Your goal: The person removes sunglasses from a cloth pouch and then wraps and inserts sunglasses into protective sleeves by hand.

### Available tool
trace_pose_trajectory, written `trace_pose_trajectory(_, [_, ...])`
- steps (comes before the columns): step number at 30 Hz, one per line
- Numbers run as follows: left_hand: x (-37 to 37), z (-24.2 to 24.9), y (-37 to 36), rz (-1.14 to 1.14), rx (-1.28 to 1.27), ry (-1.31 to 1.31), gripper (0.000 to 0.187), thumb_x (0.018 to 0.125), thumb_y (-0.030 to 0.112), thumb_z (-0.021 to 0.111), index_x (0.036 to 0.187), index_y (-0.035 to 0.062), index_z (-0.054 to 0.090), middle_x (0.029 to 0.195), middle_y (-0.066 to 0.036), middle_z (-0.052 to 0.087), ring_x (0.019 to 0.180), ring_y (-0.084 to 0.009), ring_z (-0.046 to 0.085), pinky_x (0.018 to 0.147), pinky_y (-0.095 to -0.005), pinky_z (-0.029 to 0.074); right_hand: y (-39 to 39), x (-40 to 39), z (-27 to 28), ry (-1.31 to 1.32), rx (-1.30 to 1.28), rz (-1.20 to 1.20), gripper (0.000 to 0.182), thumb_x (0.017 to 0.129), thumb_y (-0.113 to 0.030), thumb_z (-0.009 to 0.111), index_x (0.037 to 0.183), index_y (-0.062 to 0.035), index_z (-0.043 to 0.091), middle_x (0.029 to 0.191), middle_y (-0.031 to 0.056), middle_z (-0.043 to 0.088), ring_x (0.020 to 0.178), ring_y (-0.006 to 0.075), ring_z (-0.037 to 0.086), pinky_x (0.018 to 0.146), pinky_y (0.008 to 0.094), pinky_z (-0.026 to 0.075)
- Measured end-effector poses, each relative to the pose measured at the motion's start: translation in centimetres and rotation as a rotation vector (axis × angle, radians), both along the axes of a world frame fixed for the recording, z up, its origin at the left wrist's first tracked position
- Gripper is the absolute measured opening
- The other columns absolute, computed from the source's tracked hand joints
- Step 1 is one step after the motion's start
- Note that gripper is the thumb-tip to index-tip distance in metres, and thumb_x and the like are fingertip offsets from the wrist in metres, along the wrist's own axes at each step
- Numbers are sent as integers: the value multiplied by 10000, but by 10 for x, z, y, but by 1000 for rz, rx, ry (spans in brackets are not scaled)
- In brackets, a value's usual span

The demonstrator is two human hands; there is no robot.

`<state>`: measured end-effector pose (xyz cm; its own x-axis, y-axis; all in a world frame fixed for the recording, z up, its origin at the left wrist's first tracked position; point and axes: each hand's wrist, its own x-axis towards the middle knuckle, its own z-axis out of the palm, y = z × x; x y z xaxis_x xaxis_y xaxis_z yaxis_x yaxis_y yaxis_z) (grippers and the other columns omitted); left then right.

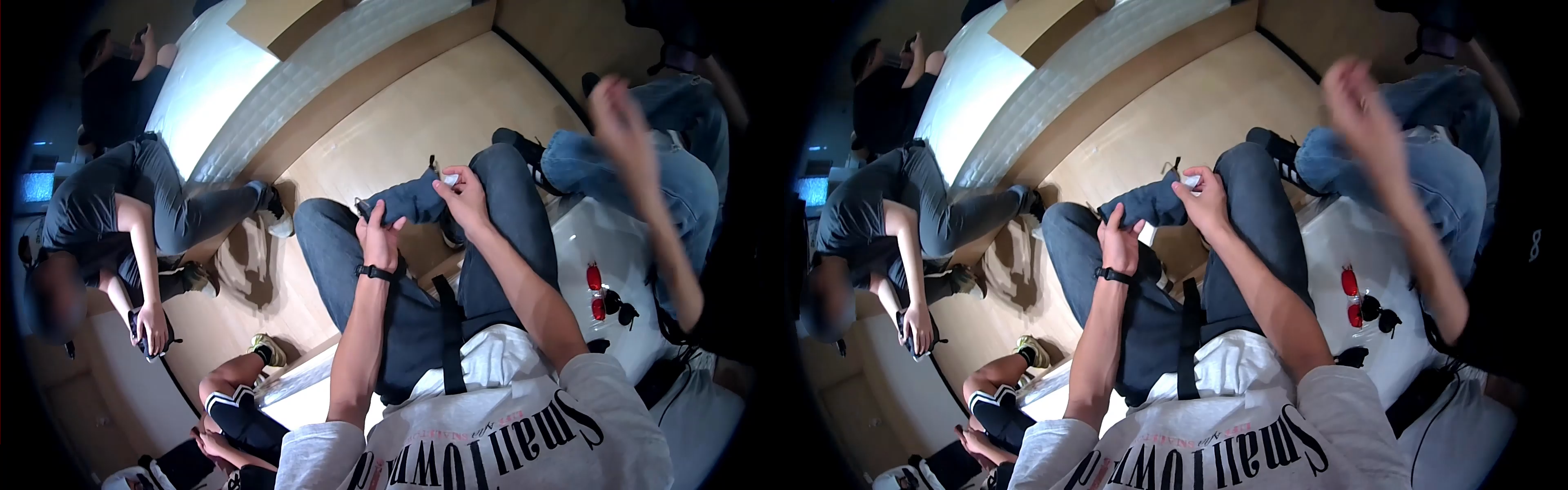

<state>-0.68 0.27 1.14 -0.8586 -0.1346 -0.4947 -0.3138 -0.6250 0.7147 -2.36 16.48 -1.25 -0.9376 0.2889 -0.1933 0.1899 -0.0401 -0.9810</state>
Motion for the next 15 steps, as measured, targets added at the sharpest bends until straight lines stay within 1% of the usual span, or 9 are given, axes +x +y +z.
trace_pose_trajectory(1, [0,1,1,19,-14,-8,159,870,151,591,982,49,542,905,-51,606,755,-164,613,593,-293,536,1,0,-2,32,141,-81,288,746,-162,714,950,-39,552,838,68,530,741,151,514,671,276,445])
trace_pose_trajectory(2, [0,2,2,33,-17,-15,156,870,158,592,974,57,534,899,-53,606,739,-167,615,599,-292,538,2,1,-4,-21,124,-104,292,723,-171,723,911,-48,535,844,80,504,760,168,511,674,290,444])
trace_pose_trajectory(3, [0,-1,0,50,-21,-43,156,872,161,591,972,64,520,924,-61,602,768,-181,615,635,-311,538,3,2,-2,-46,203,-113,294,720,-174,731,872,-36,521,790,67,510,708,166,510,640,287,447])
trace_pose_trajectory(6, [-1,-8,-3,53,36,-38,194,870,161,593,1002,66,488,961,-65,589,820,-205,610,688,-345,530,6,2,-5,-113,90,47,294,732,-262,728,781,-10,583,656,54,570,596,153,549,575,276,456])
trace_pose_trajectory(7, [-3,-8,-3,47,50,-46,208,868,159,596,1012,65,479,968,-65,585,835,-212,608,700,-355,527,5,2,3,-180,17,141,323,740,-305,721,747,-4,604,619,53,592,569,149,570,559,272,461])
trace_pose_trajectory(8, [-3,-7,-4,-8,60,-18,229,860,152,606,1019,60,469,966,-69,586,833,-209,607,686,-350,531,4,4,11,-223,78,210,400,755,-387,690,713,5,623,640,63,632,593,144,613,569,266,473])
trace_pose_trajectory(11, [1,4,4,-85,-18,31,181,869,137,589,989,27,509,955,-94,601,814,-208,619,629,-320,539,4,4,19,-520,30,312,478,778,-466,650,821,10,634,694,81,633,630,163,617,558,254,503])
trace_pose_trajectory(12, [2,5,4,-126,-31,54,147,881,123,571,963,3,547,921,-107,623,758,-222,636,596,-304,543,2,4,17,-447,-102,304,511,805,-472,622,890,32,623,773,82,624,666,147,603,555,247,513])
trace_pose_trajectory(15, [2,3,5,-208,-64,43,170,885,110,564,988,-25,566,906,-122,638,709,-236,644,575,-283,543,5,7,16,-282,-245,178,499,829,-451,603,920,39,615,843,66,608,699,124,587,543,243,503])
